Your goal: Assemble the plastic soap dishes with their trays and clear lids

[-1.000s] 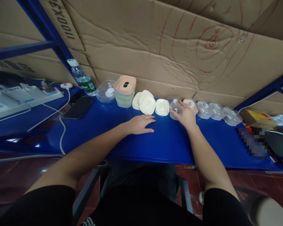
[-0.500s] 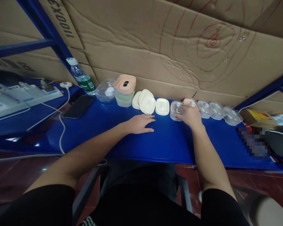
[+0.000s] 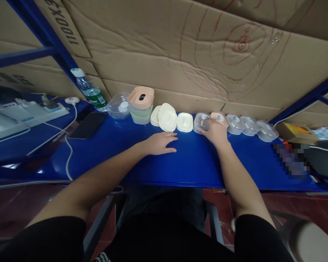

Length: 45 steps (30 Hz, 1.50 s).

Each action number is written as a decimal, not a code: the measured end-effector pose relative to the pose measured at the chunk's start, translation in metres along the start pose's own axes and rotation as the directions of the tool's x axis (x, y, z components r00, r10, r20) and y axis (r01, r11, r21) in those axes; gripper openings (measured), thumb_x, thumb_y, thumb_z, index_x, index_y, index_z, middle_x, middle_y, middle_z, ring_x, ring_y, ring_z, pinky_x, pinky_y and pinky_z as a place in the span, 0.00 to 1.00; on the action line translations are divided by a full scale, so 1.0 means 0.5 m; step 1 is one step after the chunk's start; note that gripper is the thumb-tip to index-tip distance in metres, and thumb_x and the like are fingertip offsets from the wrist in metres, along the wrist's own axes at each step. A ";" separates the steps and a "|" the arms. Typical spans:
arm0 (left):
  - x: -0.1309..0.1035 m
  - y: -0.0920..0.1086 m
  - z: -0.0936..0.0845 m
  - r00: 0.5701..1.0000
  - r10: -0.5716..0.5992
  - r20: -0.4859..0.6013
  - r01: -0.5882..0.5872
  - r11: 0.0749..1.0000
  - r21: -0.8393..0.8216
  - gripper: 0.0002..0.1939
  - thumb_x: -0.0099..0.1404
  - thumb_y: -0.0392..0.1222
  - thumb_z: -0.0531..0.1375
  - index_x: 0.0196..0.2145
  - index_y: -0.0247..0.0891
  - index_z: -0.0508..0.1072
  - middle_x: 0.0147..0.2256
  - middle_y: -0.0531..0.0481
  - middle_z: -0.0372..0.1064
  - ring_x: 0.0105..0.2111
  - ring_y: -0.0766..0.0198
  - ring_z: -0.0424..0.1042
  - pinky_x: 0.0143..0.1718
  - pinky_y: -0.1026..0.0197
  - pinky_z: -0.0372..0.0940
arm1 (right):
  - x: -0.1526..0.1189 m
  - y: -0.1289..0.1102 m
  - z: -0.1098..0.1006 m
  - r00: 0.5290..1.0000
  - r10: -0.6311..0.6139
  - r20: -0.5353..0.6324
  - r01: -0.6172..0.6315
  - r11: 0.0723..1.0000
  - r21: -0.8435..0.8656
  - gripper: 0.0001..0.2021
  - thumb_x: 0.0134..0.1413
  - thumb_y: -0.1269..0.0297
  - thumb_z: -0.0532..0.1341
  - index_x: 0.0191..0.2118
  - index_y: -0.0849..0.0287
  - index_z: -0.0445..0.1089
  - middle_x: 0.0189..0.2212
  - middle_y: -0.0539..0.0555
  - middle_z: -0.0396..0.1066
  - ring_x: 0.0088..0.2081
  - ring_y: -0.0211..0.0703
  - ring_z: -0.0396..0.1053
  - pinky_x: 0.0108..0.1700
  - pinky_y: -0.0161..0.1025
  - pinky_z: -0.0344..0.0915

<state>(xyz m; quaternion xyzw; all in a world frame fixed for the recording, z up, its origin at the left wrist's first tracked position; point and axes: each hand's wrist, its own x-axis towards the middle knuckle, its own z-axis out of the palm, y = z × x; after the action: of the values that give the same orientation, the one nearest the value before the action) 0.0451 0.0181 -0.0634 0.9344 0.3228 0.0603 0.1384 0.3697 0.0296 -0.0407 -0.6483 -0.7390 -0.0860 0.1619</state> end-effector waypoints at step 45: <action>0.002 0.000 0.005 1.000 -0.002 -0.005 0.002 1.000 0.023 0.35 0.75 0.63 0.60 0.70 0.38 0.70 0.73 0.37 0.60 0.69 0.42 0.67 0.67 0.45 0.63 | 0.011 -0.004 0.035 0.961 -0.229 -0.155 0.233 0.972 0.010 0.25 0.66 0.57 0.61 0.64 0.63 0.74 0.66 0.71 0.70 0.66 0.72 0.67 0.66 0.69 0.63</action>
<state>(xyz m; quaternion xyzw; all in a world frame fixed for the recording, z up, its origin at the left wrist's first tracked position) 0.0465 0.0184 -0.0660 0.9354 0.3249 0.0587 0.1268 0.3647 0.0403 -0.0549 -0.5468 -0.7961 -0.1434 0.2162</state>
